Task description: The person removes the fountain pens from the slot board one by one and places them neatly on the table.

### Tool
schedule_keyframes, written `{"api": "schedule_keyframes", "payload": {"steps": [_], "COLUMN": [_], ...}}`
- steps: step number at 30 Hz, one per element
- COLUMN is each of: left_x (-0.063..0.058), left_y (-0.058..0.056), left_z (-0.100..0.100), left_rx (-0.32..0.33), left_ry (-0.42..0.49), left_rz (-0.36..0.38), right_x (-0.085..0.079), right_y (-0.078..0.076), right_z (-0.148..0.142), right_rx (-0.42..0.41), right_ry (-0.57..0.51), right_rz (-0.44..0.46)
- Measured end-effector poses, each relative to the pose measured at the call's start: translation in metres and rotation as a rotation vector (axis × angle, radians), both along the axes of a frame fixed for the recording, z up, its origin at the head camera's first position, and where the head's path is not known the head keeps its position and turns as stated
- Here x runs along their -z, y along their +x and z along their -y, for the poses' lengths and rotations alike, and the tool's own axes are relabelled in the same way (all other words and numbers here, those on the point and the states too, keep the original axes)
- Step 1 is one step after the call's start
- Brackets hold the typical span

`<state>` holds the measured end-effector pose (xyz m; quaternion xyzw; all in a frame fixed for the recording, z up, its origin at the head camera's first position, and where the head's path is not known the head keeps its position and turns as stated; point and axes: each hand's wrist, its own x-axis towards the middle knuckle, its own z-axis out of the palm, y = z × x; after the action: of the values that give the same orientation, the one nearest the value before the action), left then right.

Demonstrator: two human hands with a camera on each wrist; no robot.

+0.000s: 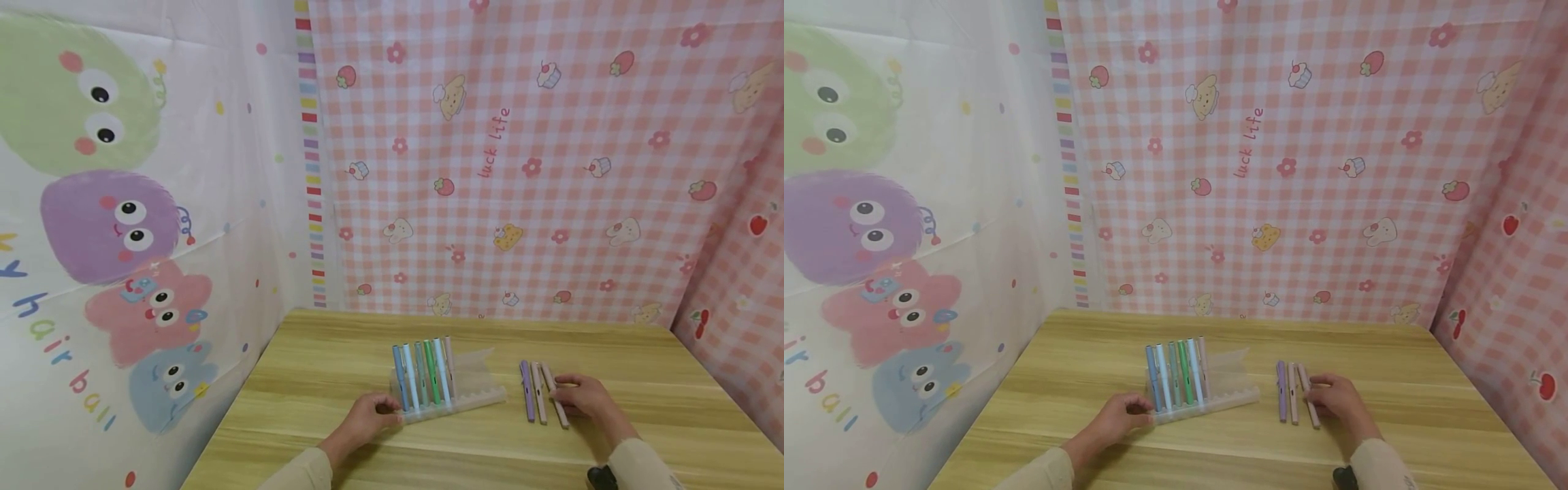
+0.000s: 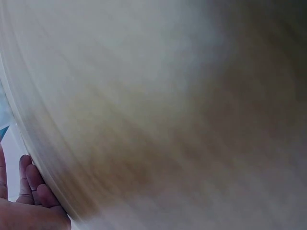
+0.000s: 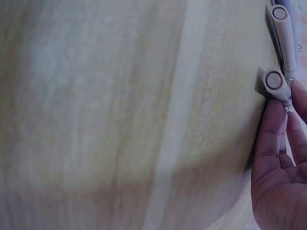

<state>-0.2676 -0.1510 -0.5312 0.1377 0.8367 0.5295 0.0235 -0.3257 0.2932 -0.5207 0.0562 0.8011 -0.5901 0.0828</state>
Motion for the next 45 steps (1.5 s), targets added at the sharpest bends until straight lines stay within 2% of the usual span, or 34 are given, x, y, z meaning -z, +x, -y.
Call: {"api": "schedule_keyframes", "payload": {"steps": [10, 23, 38, 45], "left_x": [0.001, -0.002, -0.003, -0.003], "left_y": [-0.001, 0.001, 0.000, 0.000], "left_z": [0.000, 0.000, -0.001, -0.001], "left_rx": [-0.002, 0.003, -0.003, -0.011], "left_ry": [-0.004, -0.004, -0.004, -0.017], "left_rz": [-0.001, -0.006, 0.000, 0.011], "right_x": [-0.001, -0.005, -0.016, -0.020], "right_y": [0.003, 0.003, -0.001, -0.003], "right_z": [0.002, -0.004, -0.002, 0.004], "right_rx": [-0.009, -0.056, 0.015, 0.017], "right_ry": [-0.054, -0.039, -0.004, -0.022], "right_rz": [-0.001, 0.024, 0.017, -0.027]}}
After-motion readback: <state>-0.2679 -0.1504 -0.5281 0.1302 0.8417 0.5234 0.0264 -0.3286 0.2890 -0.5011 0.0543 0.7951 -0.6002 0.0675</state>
